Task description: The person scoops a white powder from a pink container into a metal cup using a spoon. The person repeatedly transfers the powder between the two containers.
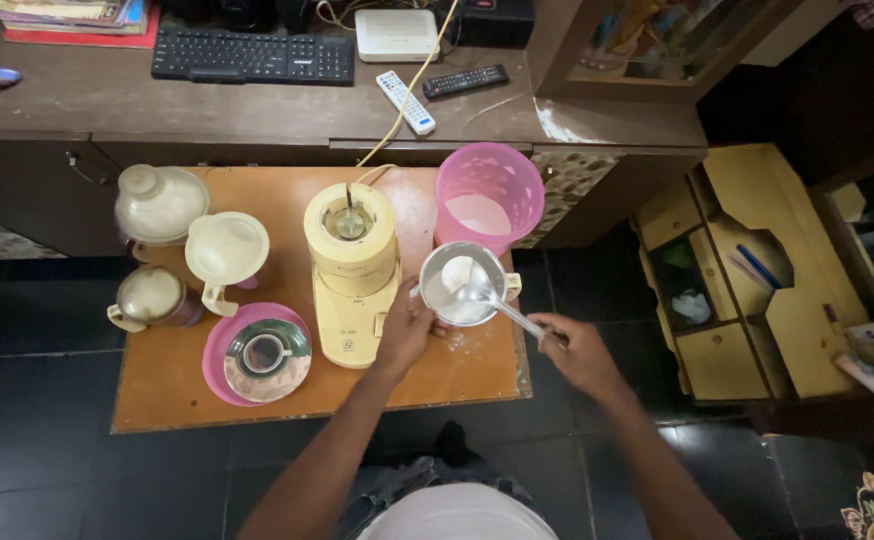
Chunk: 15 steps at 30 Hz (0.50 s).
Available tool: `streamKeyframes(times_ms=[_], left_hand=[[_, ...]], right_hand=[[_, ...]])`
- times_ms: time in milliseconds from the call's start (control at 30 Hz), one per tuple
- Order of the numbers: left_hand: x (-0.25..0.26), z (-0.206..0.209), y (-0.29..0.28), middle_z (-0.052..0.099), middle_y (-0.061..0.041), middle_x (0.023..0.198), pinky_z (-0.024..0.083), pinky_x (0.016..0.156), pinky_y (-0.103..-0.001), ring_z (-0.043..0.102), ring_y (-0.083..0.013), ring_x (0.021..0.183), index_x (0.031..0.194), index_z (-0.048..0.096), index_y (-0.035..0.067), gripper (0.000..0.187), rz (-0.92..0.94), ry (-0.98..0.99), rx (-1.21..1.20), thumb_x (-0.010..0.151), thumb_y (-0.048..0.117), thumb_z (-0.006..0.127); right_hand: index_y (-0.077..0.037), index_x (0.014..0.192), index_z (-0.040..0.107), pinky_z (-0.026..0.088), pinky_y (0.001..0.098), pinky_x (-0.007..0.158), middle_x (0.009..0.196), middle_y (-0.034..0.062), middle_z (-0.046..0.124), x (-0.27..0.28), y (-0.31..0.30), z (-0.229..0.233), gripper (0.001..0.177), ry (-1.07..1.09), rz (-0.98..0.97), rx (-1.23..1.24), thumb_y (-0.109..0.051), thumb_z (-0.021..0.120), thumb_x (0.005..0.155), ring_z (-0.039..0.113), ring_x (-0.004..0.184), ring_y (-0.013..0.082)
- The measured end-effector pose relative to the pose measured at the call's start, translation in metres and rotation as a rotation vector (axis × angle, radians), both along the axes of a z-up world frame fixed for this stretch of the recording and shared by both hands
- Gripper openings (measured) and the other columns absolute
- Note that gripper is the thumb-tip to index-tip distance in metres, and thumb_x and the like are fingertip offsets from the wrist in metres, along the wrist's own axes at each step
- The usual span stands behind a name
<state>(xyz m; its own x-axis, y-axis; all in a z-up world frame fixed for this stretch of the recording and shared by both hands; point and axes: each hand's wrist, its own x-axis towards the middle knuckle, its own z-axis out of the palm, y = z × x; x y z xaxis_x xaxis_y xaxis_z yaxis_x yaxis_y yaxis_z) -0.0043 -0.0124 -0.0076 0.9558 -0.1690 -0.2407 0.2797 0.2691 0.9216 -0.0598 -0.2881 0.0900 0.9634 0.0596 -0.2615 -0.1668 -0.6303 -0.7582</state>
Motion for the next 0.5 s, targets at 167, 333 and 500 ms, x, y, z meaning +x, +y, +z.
streamKeyframes(times_ms=[167, 333, 500], left_hand=[[0.001, 0.001, 0.003, 0.070, -0.015, 0.101, 0.061, 0.063, -0.030, 0.072, -0.0181, 0.073, 0.150, 0.036, 0.005, 0.060, 0.001, -0.007, 0.018, 0.094, -0.008, 0.052], [0.002, 0.000, 0.004, 0.069, -0.015, 0.101, 0.060, 0.063, -0.030, 0.071, -0.0177, 0.073, 0.150, 0.033, 0.004, 0.059, -0.015, -0.004, -0.005, 0.095, -0.007, 0.051], [0.002, -0.004, 0.003, 0.068, -0.018, 0.093, 0.060, 0.063, -0.030, 0.069, -0.0177, 0.072, 0.154, 0.027, 0.006, 0.057, -0.051, 0.025, -0.017, 0.101, -0.001, 0.049]], right_hand=[[-0.010, 0.128, 0.072, 0.049, 0.0253, 0.060, 0.080, 0.0034, 0.072, -0.007, -0.007, -0.029, 0.041, -0.009, -0.084, 0.057, -0.006, 0.060, 0.090, 0.061, 0.063, 0.0076], [-0.012, 0.124, 0.073, 0.043, 0.0252, 0.047, 0.079, 0.0047, 0.070, 0.010, -0.010, -0.034, 0.034, 0.045, -0.213, 0.115, -0.009, 0.060, 0.092, 0.052, 0.053, 0.0098], [-0.012, 0.130, 0.068, 0.045, 0.0258, 0.051, 0.084, 0.0074, 0.067, 0.040, -0.013, -0.006, 0.032, -0.038, -0.203, 0.042, -0.015, 0.058, 0.100, 0.054, 0.058, 0.0091]])
